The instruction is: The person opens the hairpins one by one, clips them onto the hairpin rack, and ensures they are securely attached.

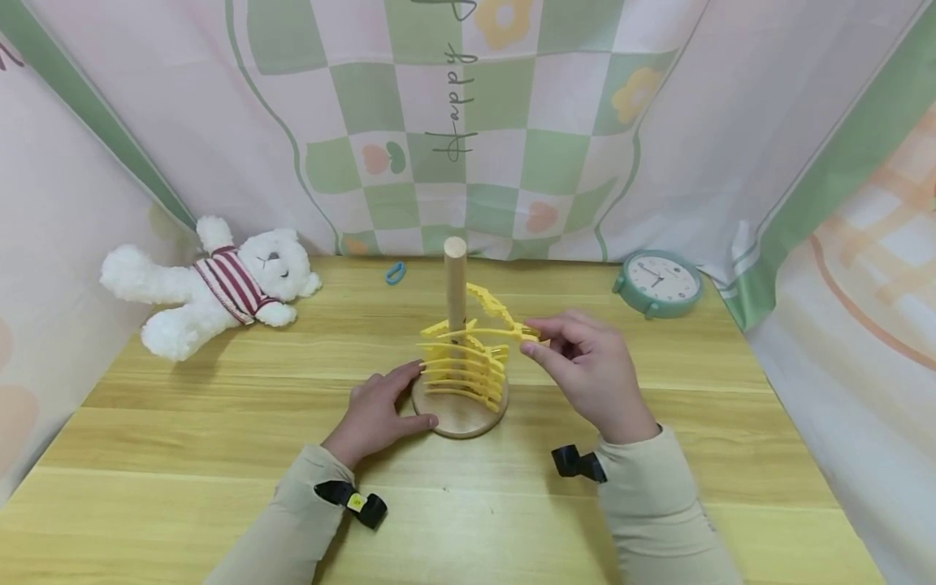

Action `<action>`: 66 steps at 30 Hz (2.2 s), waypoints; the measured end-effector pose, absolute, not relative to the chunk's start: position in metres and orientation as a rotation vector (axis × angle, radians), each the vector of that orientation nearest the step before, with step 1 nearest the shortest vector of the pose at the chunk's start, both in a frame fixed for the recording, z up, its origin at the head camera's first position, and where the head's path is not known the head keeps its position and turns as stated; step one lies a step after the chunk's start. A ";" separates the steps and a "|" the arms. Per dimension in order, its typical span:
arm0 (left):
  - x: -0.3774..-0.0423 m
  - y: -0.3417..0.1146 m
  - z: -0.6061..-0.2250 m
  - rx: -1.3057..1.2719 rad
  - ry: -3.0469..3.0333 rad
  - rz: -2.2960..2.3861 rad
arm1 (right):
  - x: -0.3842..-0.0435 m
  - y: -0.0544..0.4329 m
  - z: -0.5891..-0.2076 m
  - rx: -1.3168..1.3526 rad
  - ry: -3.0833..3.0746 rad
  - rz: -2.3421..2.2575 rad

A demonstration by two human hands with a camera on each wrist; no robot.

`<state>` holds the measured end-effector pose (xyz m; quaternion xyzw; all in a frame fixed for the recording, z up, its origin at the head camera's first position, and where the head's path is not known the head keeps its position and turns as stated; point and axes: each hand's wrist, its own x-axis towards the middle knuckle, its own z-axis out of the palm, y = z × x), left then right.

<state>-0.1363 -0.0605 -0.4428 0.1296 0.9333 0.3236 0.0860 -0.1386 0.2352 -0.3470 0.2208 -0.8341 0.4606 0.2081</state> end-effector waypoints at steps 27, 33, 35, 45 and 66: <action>-0.136 -0.062 -0.444 0.405 2.789 0.969 | -0.122 0.204 -0.336 0.558 -2.393 1.225; -0.137 -0.062 -0.443 0.403 2.781 0.989 | -0.121 0.204 -0.334 0.554 -2.443 1.242; -0.137 -0.061 -0.443 0.404 2.781 0.992 | -0.121 0.204 -0.333 0.555 -2.450 1.244; -0.137 -0.061 -0.445 0.397 2.777 1.014 | -0.119 0.200 -0.335 0.632 -2.417 1.276; -0.137 -0.061 -0.445 0.403 2.778 1.005 | -0.124 0.207 -0.337 0.606 -2.451 1.140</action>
